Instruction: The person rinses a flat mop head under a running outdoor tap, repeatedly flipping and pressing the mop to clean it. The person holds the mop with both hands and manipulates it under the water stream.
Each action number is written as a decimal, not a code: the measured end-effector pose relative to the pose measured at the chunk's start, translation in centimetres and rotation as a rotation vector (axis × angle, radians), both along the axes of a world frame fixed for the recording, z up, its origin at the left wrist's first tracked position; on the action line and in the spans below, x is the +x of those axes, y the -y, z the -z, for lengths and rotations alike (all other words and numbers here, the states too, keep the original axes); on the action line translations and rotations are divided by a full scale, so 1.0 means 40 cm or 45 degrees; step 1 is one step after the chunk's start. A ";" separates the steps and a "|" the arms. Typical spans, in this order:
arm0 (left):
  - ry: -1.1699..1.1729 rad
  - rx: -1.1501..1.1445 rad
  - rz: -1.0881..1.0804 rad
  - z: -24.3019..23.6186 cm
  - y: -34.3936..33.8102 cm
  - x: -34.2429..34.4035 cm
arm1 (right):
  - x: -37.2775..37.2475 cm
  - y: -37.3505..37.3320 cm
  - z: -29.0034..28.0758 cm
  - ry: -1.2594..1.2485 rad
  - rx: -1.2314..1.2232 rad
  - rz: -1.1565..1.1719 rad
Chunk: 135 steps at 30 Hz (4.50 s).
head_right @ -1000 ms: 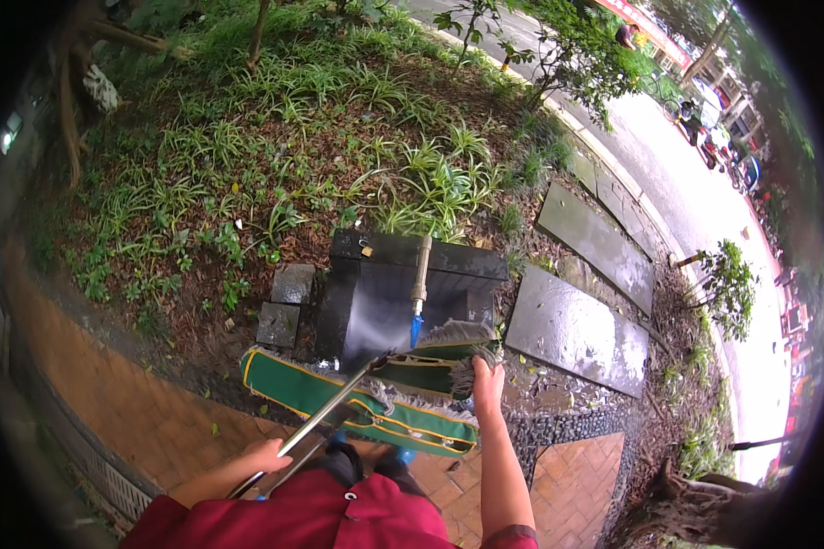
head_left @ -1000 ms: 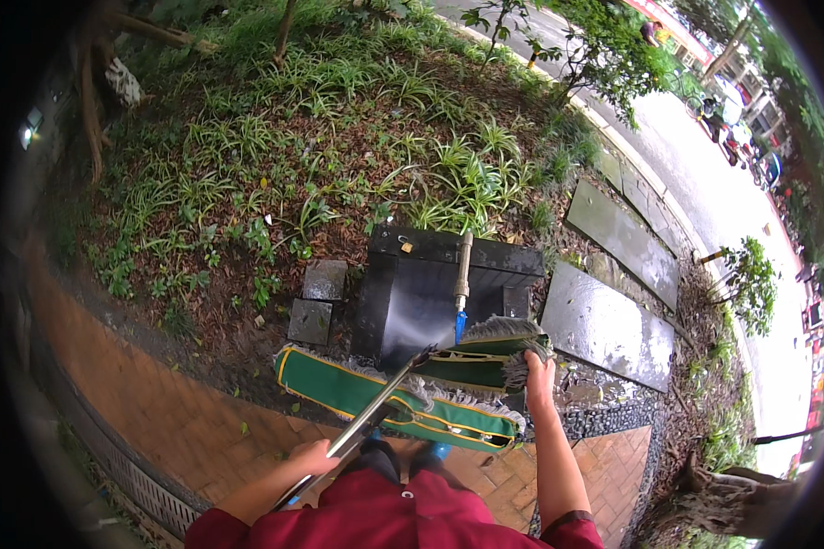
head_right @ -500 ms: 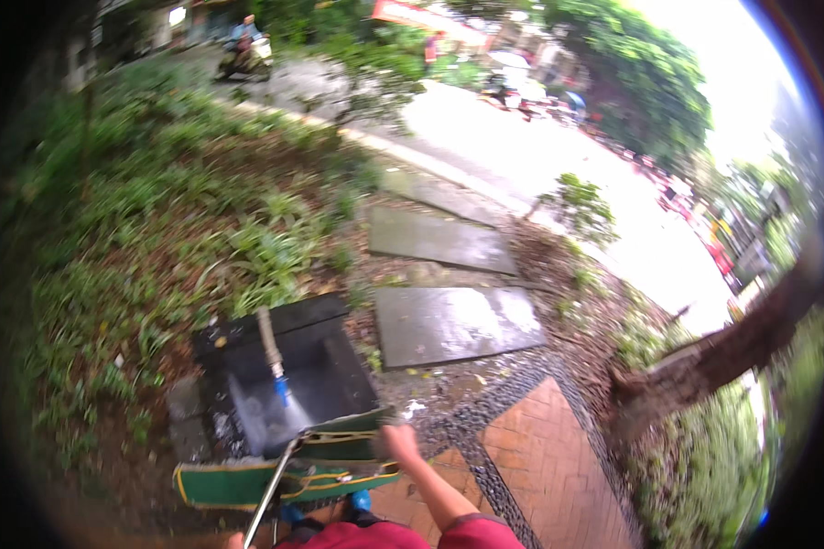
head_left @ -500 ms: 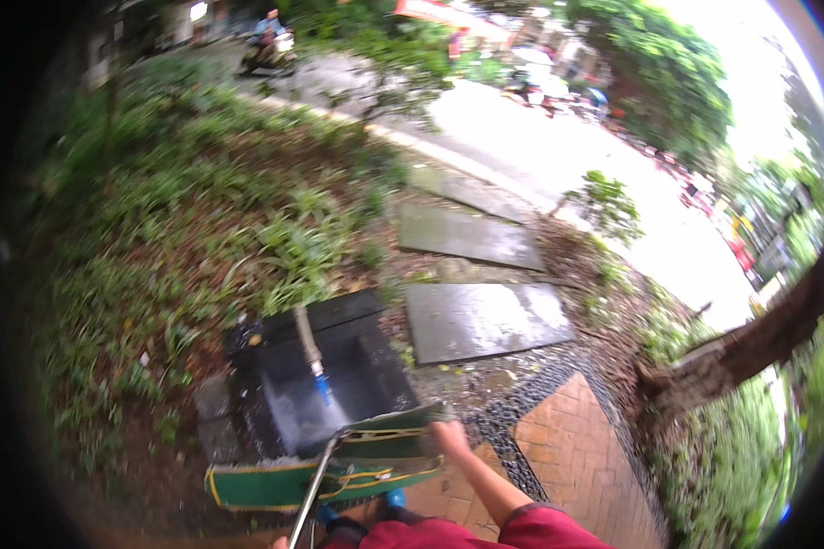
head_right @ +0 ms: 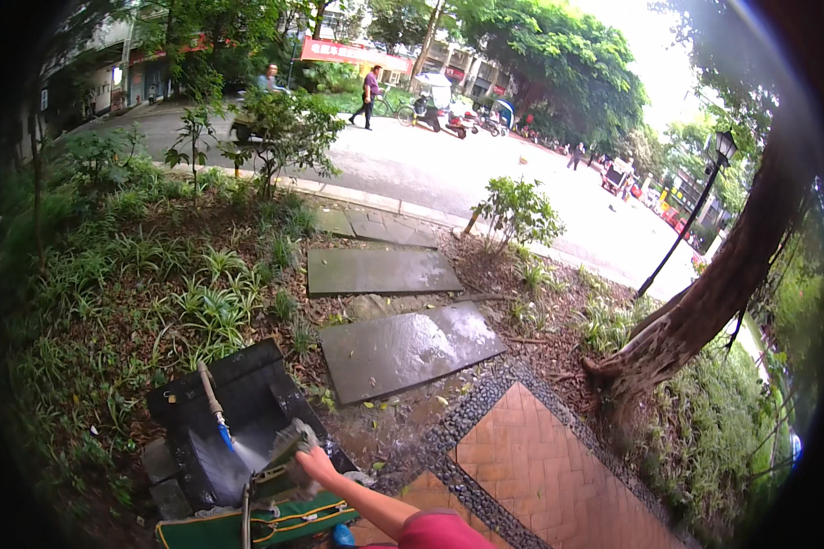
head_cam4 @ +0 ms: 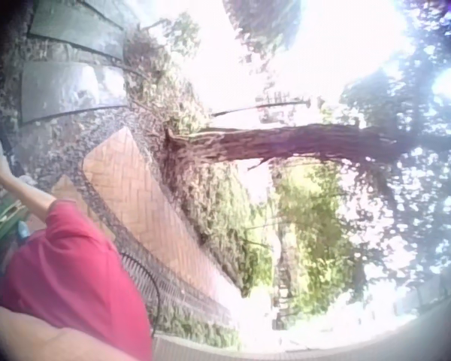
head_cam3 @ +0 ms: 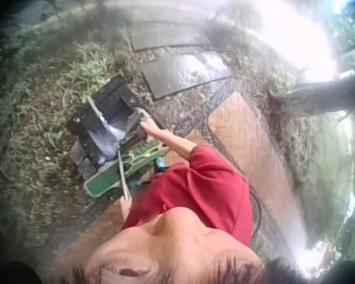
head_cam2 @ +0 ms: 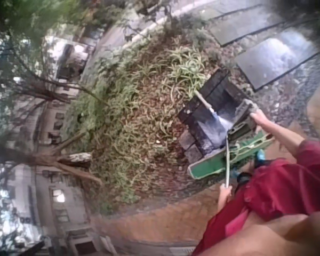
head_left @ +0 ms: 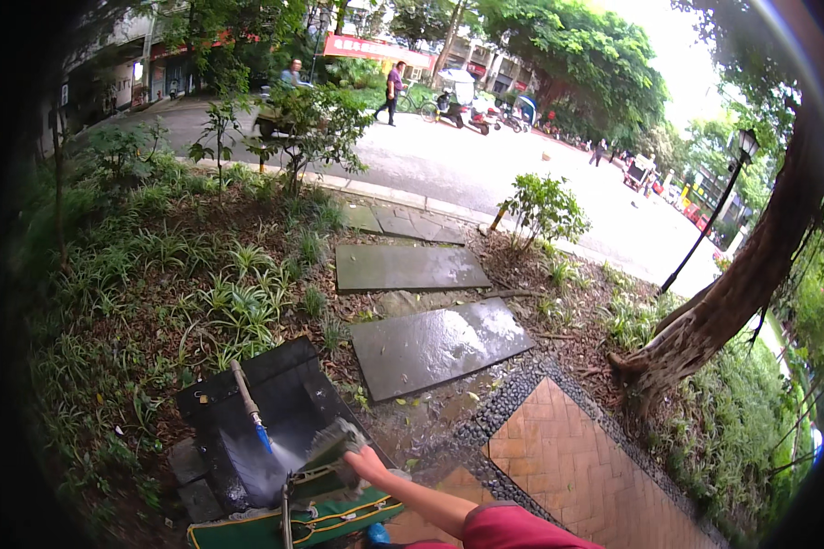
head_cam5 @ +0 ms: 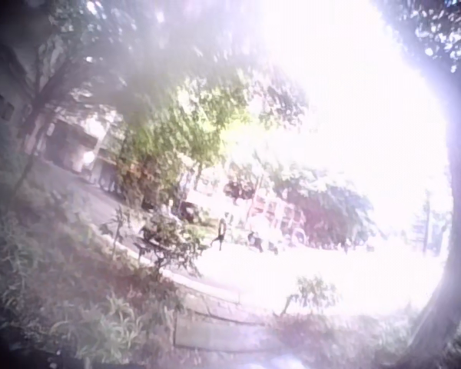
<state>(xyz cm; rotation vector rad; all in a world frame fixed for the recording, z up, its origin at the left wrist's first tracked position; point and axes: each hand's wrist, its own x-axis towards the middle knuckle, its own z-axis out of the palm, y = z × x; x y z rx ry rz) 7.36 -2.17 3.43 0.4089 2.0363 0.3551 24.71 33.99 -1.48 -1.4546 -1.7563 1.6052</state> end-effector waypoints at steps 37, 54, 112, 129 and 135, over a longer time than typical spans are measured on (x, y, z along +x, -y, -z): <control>-0.302 -0.128 -0.072 -0.093 0.360 0.258 | -0.230 0.467 0.080 0.032 -0.107 -1.242; 0.315 0.081 -1.116 0.133 0.315 0.295 | 0.262 -0.043 0.869 0.607 -0.628 0.273; 1.898 0.128 -1.044 0.114 -0.009 -0.046 | -0.184 0.155 -0.226 0.015 -0.386 0.163; 1.911 0.133 -1.055 0.050 -0.019 0.001 | -0.054 0.268 -0.183 -0.010 -0.458 0.127; 1.588 0.110 -0.790 0.017 -0.031 0.023 | 0.022 0.221 -0.250 -0.107 -0.448 0.219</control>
